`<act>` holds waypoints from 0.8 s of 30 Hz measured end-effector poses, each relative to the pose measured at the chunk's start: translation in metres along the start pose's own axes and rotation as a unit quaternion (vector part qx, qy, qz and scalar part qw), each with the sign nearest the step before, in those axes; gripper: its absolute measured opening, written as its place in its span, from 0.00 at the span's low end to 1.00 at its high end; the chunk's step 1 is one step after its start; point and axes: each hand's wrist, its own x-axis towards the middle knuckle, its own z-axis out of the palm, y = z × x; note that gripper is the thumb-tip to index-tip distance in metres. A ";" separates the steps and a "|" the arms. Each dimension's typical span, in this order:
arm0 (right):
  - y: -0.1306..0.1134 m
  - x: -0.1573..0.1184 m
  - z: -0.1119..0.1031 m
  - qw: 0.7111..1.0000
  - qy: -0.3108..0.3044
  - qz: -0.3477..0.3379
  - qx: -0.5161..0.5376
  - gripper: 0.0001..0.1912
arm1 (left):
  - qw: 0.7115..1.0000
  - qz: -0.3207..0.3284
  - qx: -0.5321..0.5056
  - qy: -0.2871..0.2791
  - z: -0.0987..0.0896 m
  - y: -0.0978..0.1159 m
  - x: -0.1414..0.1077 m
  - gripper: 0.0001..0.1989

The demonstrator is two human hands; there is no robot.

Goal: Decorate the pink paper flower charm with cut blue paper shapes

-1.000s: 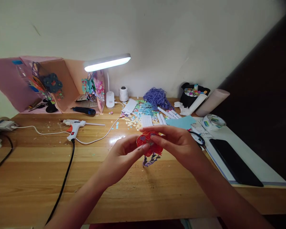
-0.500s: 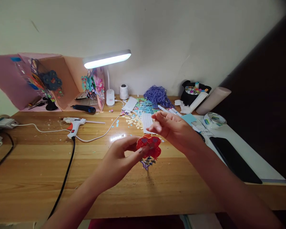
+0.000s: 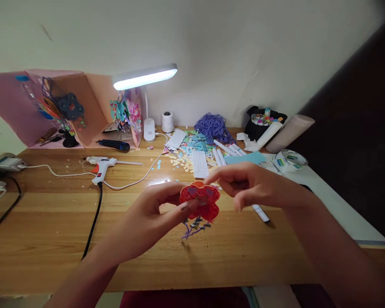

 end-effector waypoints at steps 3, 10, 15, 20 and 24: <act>-0.011 -0.004 0.002 0.993 -0.057 0.025 -0.102 0.12 | 1.000 -0.006 0.003 -0.005 0.001 0.000 0.002 0.11; -0.004 -0.011 -0.006 0.999 -0.007 0.025 -0.040 0.20 | 0.999 -0.016 -0.028 -0.020 0.000 0.000 -0.001 0.11; 0.012 -0.015 -0.013 0.993 0.091 -0.020 0.078 0.19 | 0.999 -0.030 -0.023 -0.021 -0.005 0.000 -0.004 0.12; 0.022 -0.016 -0.002 0.951 0.141 -0.159 0.226 0.22 | 0.999 -0.033 -0.031 -0.027 -0.004 -0.003 -0.002 0.11; 0.021 -0.019 0.010 0.899 0.046 -0.227 0.373 0.29 | 0.998 -0.036 -0.025 -0.042 -0.004 -0.008 0.000 0.12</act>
